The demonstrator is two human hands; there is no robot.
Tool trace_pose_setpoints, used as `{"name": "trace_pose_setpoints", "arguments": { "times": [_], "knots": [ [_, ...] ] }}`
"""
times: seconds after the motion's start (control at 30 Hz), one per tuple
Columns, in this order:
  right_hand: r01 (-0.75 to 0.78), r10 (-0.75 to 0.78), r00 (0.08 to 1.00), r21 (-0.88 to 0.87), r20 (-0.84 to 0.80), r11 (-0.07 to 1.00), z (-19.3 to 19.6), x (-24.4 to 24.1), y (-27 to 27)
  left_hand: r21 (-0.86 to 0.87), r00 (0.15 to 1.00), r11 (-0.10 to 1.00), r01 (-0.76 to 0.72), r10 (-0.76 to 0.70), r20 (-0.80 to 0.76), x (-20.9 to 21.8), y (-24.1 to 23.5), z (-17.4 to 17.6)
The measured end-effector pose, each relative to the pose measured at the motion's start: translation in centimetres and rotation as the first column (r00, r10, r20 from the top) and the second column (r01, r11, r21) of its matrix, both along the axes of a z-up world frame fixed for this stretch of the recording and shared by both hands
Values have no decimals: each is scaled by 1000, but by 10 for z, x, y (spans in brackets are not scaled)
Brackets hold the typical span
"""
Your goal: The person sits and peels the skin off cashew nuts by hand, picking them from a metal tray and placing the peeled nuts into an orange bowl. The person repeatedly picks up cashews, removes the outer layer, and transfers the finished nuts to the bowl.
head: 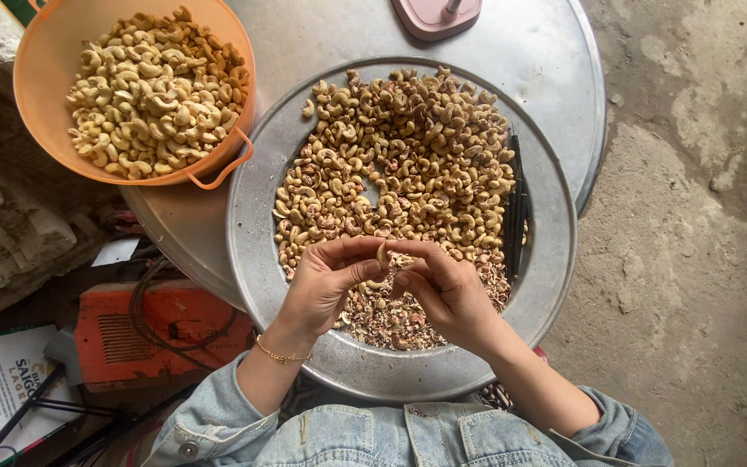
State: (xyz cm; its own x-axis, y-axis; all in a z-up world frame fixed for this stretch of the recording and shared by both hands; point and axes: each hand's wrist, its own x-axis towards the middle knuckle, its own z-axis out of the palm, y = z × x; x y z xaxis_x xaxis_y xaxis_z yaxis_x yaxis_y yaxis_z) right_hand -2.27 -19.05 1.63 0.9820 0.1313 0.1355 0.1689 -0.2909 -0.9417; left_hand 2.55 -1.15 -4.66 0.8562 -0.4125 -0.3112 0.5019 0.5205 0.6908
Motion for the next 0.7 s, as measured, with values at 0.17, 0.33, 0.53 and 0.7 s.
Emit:
{"name": "trace_pose_setpoints", "arguments": {
  "times": [0.17, 0.33, 0.53, 0.7],
  "knots": [
    [11, -6, 999, -89, 52, 996, 3, 2, -1, 49, 1000, 999, -5, 3, 30, -3, 0, 7],
    [-25, 29, 998, -65, 58, 998, -2, 2, -4, 53, 1000, 999, -1, -1, 29, -7, 3, 1],
    [-52, 58, 996, -76, 69, 996, 3, 2, -5, 76, 1000, 997, 1, -2, 8, -11, 7, -2],
    [-1, 11, 995, -98, 103, 995, -3, -2, -2, 72, 1000, 997, -20, 22, -14, -18, 7, -9]
  ]
}}
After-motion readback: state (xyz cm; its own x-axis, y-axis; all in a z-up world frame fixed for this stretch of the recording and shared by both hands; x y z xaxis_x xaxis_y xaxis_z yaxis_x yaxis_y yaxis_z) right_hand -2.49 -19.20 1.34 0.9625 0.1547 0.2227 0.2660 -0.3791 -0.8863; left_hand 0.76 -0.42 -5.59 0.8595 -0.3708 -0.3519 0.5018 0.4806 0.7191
